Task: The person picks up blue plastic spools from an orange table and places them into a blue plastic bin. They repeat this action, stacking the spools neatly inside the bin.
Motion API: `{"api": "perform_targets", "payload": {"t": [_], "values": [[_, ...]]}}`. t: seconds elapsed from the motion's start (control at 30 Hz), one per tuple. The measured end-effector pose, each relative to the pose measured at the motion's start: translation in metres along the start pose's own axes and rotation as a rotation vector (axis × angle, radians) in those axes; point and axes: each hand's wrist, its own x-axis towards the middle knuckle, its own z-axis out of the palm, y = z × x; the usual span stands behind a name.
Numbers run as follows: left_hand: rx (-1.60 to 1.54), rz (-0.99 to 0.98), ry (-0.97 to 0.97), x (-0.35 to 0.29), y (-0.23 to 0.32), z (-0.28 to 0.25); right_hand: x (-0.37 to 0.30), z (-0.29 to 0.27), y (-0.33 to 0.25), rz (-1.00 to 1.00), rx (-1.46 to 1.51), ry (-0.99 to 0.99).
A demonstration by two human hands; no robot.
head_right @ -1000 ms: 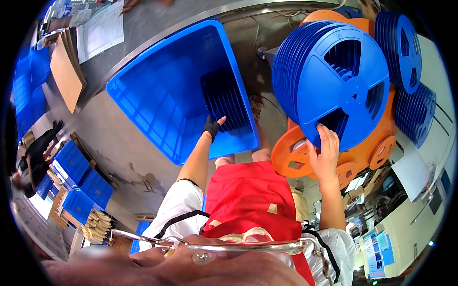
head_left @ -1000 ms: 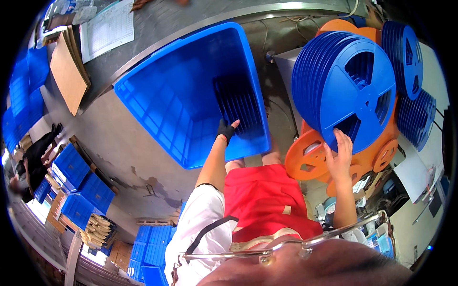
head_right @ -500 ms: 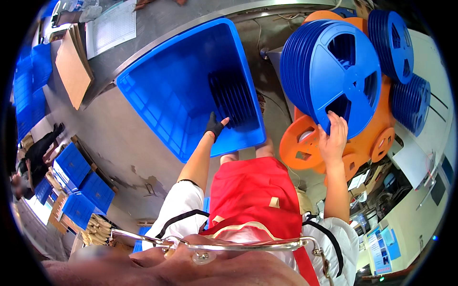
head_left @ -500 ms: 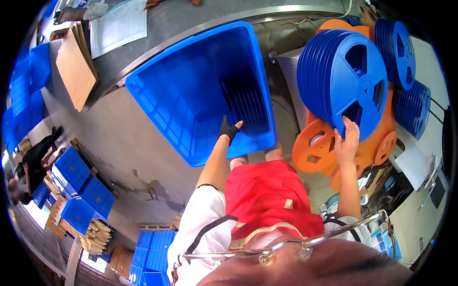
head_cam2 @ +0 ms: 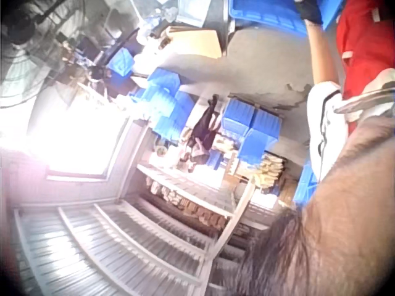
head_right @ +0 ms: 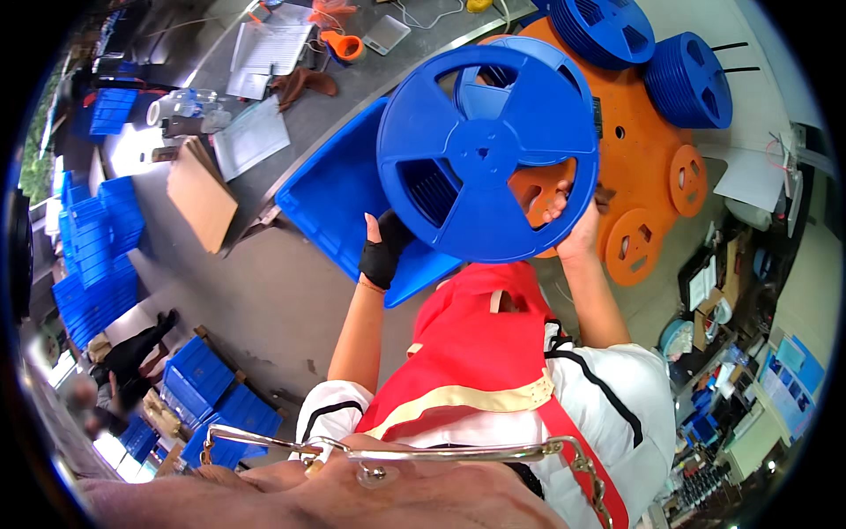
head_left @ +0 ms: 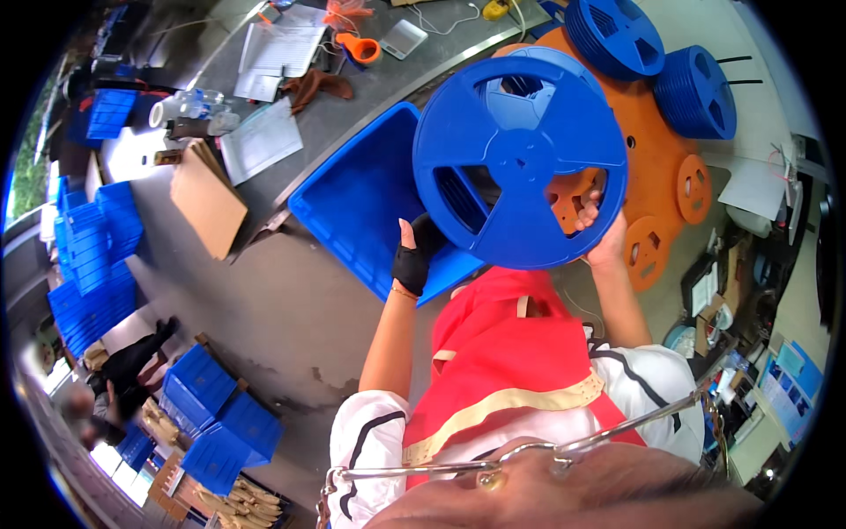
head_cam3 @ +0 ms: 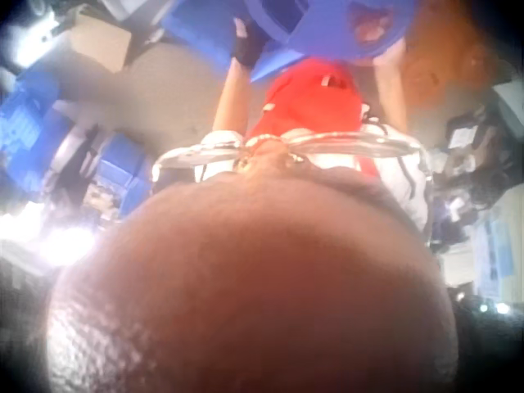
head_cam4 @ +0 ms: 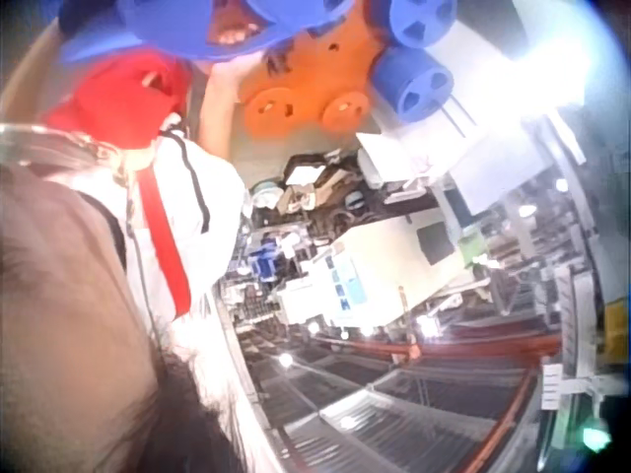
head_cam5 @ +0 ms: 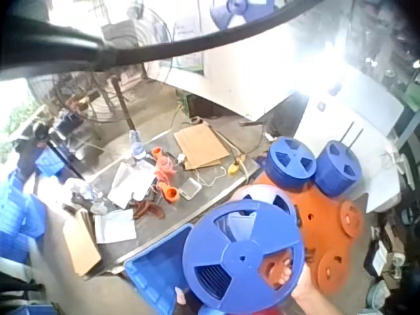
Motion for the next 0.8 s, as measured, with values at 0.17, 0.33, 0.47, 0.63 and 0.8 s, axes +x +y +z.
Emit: {"api": "perform_targets", "payload": {"t": [0.17, 0.33, 0.47, 0.63, 0.8], "values": [[-0.403, 0.085, 0.000, -0.041, 0.017, 0.031, 0.013, -0.025, 0.028, 0.268, 0.136, -0.162], [-0.431, 0.198, 0.141, -0.066, 0.006, 0.051, 0.014, -0.010, 0.015, 0.353, 0.090, -0.173], [0.514, 0.511, 0.758, -0.072, -0.015, 0.056, 0.019, -0.004, 0.015, 0.355, -0.054, -0.176], [0.059, 0.291, 0.121, -0.086, -0.037, 0.117, -0.015, 0.022, 0.050, -0.325, -0.899, -0.826], [-0.292, 0.224, 0.339, -0.080, -0.039, 0.095, 0.026, 0.023, 0.052, -0.825, -1.115, -0.890]]}}
